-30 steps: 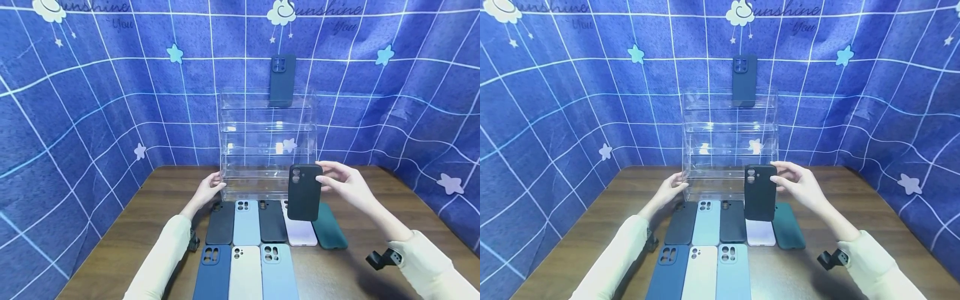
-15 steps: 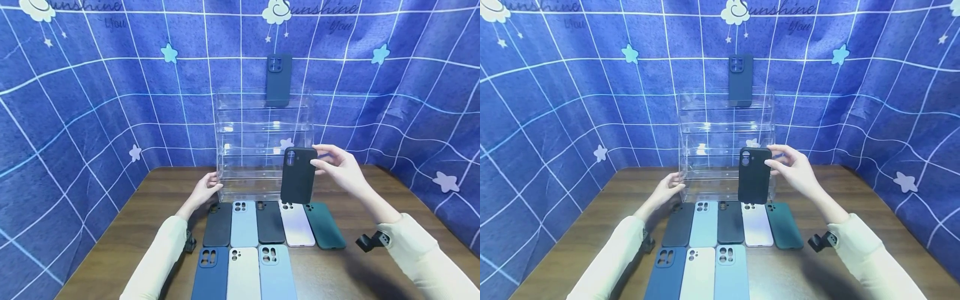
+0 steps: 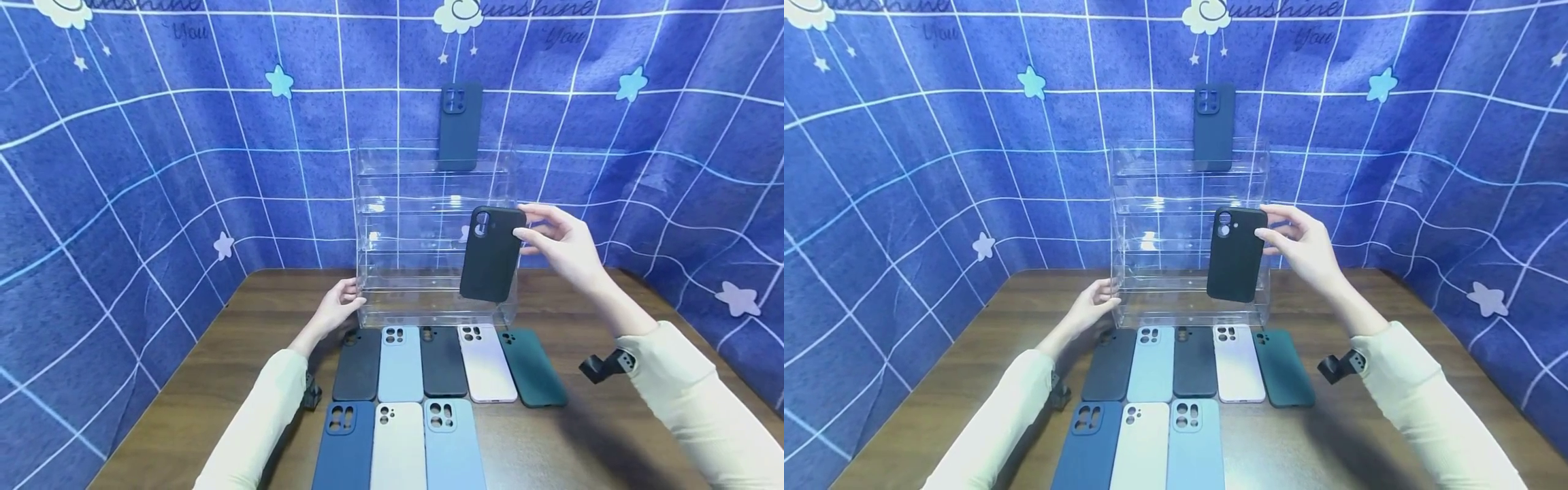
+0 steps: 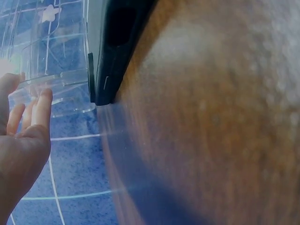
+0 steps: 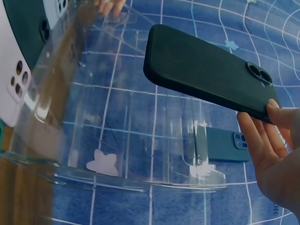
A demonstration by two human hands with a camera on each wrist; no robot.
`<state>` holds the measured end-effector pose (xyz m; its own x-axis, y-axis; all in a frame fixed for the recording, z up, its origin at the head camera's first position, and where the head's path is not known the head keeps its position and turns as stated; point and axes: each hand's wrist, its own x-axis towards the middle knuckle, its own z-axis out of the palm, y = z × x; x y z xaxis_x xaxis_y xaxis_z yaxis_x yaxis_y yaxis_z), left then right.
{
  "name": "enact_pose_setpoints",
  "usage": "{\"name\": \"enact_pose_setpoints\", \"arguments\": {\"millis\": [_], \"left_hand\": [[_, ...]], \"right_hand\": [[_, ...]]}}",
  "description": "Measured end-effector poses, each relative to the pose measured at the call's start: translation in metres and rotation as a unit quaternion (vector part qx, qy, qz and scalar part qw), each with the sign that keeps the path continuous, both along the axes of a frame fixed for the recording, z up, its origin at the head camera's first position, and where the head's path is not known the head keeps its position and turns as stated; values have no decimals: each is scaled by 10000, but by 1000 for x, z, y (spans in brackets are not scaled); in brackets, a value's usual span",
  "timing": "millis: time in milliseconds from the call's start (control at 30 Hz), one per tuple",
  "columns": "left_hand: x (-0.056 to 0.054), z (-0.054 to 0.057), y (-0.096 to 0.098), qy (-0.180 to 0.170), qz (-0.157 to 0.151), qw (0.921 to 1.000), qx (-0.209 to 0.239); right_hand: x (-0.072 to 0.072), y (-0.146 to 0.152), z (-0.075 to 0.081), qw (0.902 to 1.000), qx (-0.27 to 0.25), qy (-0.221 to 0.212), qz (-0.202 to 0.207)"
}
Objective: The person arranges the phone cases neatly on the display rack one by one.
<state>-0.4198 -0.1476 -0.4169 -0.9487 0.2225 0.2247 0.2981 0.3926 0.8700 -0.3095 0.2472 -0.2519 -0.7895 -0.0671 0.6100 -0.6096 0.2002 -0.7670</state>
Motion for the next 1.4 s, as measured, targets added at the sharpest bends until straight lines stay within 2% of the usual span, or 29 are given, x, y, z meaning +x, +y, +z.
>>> {"name": "enact_pose_setpoints", "arguments": {"millis": [100,333,467,667,867,1000,1200,1300,1400], "left_hand": [[-1,1,1,12,-14,10000,-20],[-1,1,0,97,-127,9999,41],[-6,0,-3,127,-31,9999,-36],[-9,7,-6,221,134,9995,-200],[-11,10,-2,344,234,9991,95],[-11,6,0,365,223,9986,305],[-9,3,3,389,147,9984,385],[-7,6,3,362,104,9986,364],[0,16,4,345,20,9988,356]], "right_hand": [[-5,0,6,9999,-112,38,38],[-18,-6,24,9996,-6,119,-270],[-27,-12,35,9995,-64,212,-214],[-43,-22,50,9992,-276,259,-123],[-56,-32,66,9987,-178,313,-368],[-64,-36,76,9981,-174,363,-467],[-77,-41,88,9972,-354,415,-519],[-84,-45,94,9968,-509,411,-454],[-90,-49,101,9962,-621,407,-464]]}}
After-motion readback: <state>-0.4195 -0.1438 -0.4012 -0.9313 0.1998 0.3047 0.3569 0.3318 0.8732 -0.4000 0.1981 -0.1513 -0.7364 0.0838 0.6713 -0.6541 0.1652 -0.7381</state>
